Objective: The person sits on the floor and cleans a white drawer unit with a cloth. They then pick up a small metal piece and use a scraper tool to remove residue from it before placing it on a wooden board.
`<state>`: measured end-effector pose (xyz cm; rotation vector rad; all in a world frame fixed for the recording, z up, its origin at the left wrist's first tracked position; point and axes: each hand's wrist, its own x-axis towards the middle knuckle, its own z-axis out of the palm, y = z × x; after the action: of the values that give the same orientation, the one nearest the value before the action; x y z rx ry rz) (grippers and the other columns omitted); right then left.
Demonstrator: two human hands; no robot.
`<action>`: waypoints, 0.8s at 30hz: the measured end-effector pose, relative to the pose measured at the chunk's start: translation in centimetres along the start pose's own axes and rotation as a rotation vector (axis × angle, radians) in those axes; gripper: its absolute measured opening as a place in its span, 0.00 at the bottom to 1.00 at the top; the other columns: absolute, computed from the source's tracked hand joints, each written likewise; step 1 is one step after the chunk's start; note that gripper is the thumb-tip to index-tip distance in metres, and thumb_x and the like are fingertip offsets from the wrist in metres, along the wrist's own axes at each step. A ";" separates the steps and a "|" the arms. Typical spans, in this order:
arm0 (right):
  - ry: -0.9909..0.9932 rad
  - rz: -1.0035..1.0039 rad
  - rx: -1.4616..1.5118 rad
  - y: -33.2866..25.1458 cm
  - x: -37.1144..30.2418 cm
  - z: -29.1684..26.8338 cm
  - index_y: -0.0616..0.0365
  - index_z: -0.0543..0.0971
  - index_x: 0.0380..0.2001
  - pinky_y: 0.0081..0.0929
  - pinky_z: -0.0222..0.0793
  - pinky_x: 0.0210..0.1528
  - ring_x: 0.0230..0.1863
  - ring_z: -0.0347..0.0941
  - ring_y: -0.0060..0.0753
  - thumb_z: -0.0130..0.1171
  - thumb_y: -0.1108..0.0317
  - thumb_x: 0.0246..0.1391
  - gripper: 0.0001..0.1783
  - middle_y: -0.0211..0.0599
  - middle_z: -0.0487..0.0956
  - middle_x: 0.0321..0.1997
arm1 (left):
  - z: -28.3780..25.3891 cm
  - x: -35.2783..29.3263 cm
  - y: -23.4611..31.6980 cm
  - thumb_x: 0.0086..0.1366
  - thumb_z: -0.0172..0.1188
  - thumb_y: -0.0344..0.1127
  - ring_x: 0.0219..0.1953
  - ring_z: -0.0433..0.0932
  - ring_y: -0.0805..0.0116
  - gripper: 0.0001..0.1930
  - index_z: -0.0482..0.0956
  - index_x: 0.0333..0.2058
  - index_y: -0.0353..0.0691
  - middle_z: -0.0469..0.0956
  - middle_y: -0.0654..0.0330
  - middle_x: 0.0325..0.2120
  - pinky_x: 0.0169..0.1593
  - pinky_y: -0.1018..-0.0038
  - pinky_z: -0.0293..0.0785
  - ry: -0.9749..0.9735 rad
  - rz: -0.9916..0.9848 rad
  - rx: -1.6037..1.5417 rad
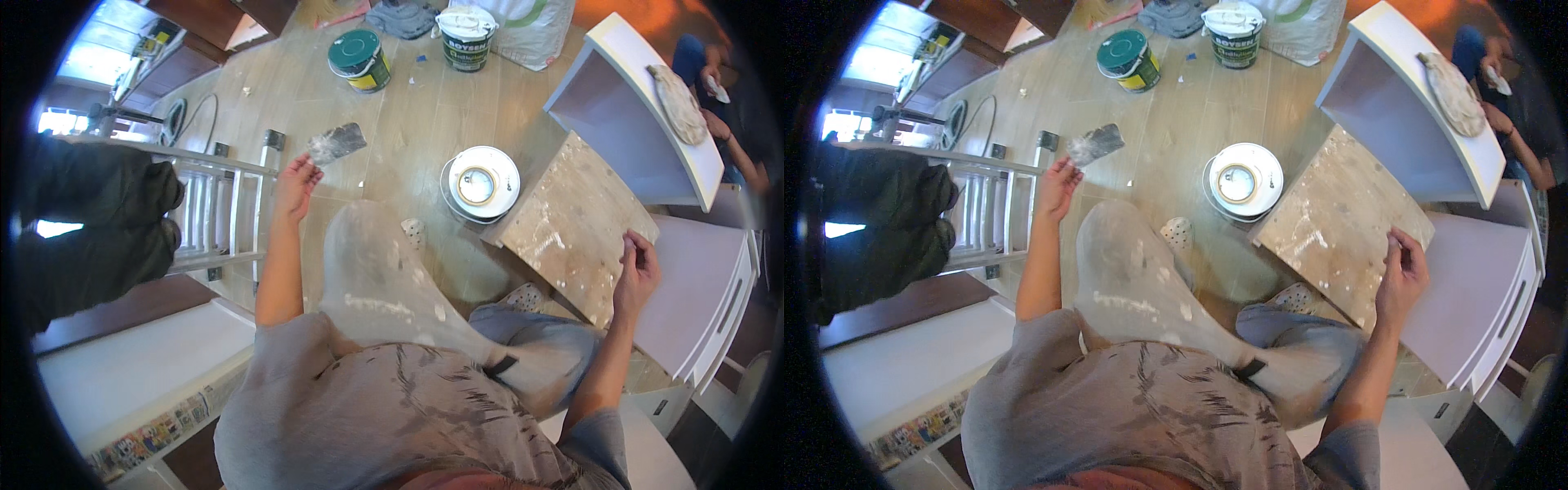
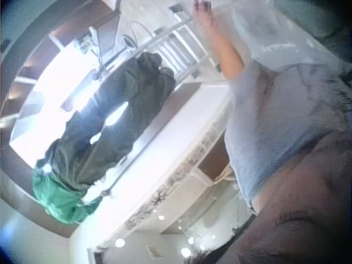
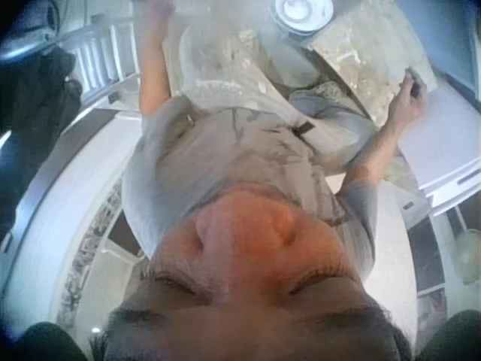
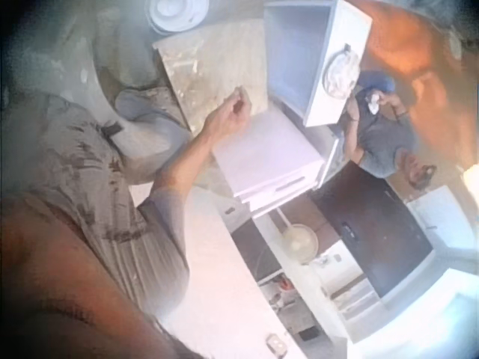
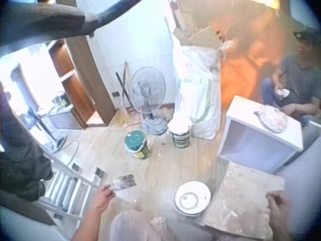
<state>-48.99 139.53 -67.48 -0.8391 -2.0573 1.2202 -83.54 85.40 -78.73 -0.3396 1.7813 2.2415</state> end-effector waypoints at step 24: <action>-0.274 -0.403 -0.130 -9.8 -6.5 5.8 0.57 0.75 0.60 0.20 0.70 0.35 0.32 0.72 0.18 0.67 0.74 0.55 0.28 0.35 0.79 0.53 | 22.8 -16.4 -0.1 0.57 0.66 0.20 0.27 0.82 0.69 0.10 0.74 0.33 0.37 0.78 0.59 0.24 0.31 0.72 0.80 -0.493 0.228 -0.224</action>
<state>-51.41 127.80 -62.14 -0.2940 -2.3972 1.0270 -68.62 106.70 -68.26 0.3689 1.3715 2.4071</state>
